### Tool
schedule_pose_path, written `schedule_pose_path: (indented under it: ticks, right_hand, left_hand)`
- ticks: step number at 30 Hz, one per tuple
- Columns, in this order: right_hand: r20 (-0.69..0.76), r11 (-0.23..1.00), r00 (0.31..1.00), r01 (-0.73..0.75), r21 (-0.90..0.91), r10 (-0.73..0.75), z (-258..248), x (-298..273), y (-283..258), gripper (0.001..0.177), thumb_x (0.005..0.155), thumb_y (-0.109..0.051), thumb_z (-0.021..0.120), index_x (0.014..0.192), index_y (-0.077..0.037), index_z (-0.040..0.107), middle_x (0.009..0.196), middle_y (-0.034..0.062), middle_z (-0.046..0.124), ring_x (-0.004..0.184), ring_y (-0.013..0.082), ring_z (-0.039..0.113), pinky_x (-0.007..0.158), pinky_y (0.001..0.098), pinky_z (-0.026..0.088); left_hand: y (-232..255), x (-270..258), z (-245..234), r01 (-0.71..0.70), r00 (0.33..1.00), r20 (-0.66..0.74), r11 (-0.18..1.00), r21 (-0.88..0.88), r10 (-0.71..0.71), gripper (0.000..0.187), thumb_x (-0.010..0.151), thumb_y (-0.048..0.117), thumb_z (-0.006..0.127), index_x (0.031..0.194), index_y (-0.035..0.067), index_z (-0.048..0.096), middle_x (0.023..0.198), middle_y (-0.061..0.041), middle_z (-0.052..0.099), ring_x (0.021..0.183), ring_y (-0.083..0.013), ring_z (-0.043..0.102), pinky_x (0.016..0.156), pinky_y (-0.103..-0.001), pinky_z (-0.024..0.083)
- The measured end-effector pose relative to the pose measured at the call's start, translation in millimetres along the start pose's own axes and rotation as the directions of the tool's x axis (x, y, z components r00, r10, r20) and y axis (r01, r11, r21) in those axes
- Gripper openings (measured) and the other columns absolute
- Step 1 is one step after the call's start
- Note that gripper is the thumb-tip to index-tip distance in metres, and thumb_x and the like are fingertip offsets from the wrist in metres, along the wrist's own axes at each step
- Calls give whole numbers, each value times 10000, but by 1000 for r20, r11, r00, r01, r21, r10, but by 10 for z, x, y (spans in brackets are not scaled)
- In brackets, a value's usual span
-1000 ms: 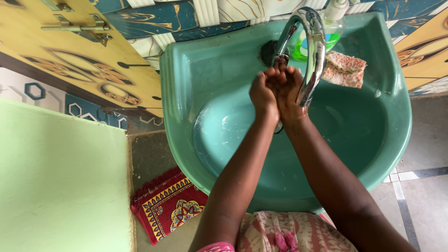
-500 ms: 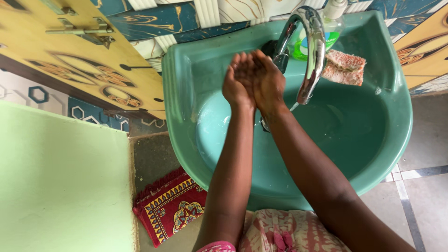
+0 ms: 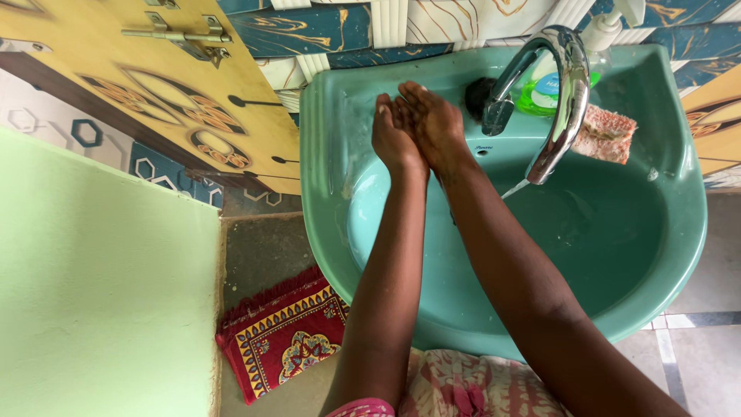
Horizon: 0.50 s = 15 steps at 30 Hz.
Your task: The person scrubs a teal bathroom sink basin with a soapy sponge, then rinses the sponge and their hands under running water from the faucet. The person repeatedly wets and scrubs the basin and faucet area.
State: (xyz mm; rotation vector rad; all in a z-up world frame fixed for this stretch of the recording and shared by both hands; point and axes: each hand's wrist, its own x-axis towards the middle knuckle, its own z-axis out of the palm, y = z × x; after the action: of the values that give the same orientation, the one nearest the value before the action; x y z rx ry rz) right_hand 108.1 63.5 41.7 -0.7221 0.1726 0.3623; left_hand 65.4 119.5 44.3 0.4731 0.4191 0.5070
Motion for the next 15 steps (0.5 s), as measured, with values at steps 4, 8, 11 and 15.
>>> schedule_pose_path:
  ticks: [4,8,11,15]
  right_hand:
    - [30,998,998,59,20,-59,-326,-373,45,336,1126,-184,551,1345,67,590,1276,170,608,1105,264,575,959,376,480]
    - [-35,978,993,115,173,-111,-663,-698,-4,425,1052,-346,442,1180,11,633,1088,165,664,996,305,656,949,460,560]
    - [-89,965,982,183,186,-169,-877,-1013,-63,403,1111,-349,425,1218,-13,618,1151,146,671,1054,303,659,992,461,542]
    - [-164,941,955,278,192,-249,-1127,-1378,-216,395,1109,-318,398,1157,5,620,1102,177,677,1017,323,666,965,459,548]
  left_hand:
    - [-146,-289,-178,15,1000,-13,988,155,-13,486,1083,275,396,1448,-26,510,1298,-140,585,1196,-240,581,1013,-356,494]
    - [-499,-498,-294,109,994,3,994,8,-109,363,1083,228,445,1254,-46,610,1016,-101,622,908,-218,610,850,-362,531]
    - [-716,-749,-425,202,977,49,970,133,-210,311,1080,233,443,1106,-22,621,941,-92,639,853,-200,622,825,-350,539]
    - [-983,-1123,-438,299,944,106,945,129,-313,294,1079,235,449,1066,-4,619,947,-92,653,859,-199,626,842,-347,541]
